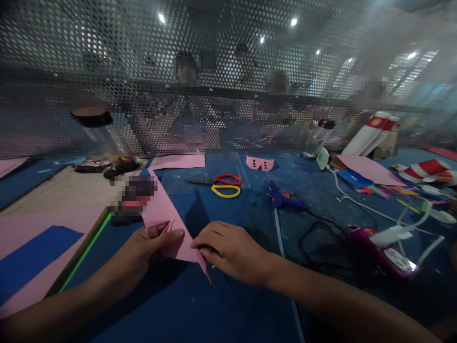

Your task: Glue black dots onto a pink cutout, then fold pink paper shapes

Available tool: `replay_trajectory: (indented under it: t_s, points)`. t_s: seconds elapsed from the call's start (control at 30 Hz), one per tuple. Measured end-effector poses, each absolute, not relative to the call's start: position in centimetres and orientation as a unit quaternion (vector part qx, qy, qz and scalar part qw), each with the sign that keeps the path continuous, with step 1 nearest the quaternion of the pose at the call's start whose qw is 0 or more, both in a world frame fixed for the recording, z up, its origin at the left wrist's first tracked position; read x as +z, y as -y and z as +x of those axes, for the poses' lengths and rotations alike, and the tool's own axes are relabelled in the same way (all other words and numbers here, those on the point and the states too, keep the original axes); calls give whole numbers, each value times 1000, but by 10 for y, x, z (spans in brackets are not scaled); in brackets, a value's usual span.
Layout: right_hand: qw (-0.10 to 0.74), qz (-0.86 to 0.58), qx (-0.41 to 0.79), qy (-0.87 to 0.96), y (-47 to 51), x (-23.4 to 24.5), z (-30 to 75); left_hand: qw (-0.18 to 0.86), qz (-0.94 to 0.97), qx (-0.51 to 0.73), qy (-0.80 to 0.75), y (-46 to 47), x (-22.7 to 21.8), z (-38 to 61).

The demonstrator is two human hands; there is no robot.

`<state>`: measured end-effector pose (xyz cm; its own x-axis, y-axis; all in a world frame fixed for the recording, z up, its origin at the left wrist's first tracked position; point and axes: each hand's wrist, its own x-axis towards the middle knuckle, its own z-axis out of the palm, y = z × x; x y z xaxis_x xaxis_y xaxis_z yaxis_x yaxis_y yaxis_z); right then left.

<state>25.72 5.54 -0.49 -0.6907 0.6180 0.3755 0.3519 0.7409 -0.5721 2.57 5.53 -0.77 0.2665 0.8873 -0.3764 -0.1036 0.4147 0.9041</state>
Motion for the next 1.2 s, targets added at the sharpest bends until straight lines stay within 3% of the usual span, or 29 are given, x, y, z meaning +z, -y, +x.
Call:
replay_trajectory:
  t_s: [0.37,0.67,1.2]
  points:
    - [240,-224,72,942,-55,-3,261,701,402,346,-477,-52,0,28]
    - [247,-200,7,948,-56,-6,258,669,457,352,-468,-53,-5,30]
    - [246,-221,46,943,-56,-7,258,626,485,334,-512,-51,-5,29]
